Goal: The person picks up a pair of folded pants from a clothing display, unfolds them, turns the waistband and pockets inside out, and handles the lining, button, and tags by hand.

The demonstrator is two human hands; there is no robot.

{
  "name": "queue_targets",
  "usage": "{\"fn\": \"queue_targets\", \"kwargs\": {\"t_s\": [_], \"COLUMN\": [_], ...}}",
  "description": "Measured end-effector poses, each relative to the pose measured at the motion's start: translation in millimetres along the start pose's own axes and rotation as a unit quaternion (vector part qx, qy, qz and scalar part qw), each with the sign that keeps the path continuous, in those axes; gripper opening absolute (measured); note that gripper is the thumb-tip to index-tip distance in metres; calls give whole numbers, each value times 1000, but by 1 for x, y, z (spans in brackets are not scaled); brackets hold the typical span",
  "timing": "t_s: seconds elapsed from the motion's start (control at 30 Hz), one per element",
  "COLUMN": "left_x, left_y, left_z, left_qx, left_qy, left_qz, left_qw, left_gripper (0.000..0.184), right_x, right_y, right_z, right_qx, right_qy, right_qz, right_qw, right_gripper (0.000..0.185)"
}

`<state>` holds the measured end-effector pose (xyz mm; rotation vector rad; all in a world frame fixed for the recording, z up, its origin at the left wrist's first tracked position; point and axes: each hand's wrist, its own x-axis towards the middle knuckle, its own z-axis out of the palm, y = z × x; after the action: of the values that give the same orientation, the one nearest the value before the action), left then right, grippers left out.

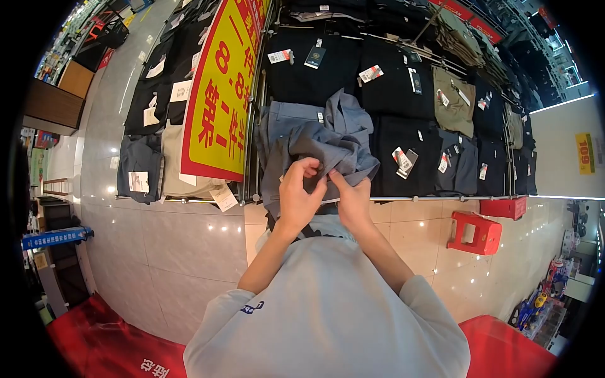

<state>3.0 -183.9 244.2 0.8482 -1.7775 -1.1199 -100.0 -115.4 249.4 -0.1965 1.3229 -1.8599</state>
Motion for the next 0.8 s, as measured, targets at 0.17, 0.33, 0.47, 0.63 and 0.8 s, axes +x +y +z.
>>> {"fn": "queue_targets", "kwargs": {"t_s": [0.17,0.33,0.47,0.63,0.8], "left_x": [2,2,3,7,10], "left_y": [-2,-1,-2,-7,-5], "left_z": [-2,-3,-5,-12,-19], "left_qx": [38,56,21,-33,-57], "left_qy": [8,14,4,-2,-28], "left_qz": [45,70,89,54,35], "left_qw": [998,996,996,998,997], "left_gripper": [34,30,28,27,25], "right_x": [0,-2,-1,-2,-4], "right_y": [-1,-3,-3,-6,-10], "right_z": [-2,-2,-4,-2,-1], "right_qx": [12,17,17,0,-42], "right_qy": [-1,0,1,-18,-46], "right_qz": [-2,-6,-14,-16,-10], "right_qw": [1000,1000,1000,1000,998], "right_gripper": [26,27,28,30,33]}}
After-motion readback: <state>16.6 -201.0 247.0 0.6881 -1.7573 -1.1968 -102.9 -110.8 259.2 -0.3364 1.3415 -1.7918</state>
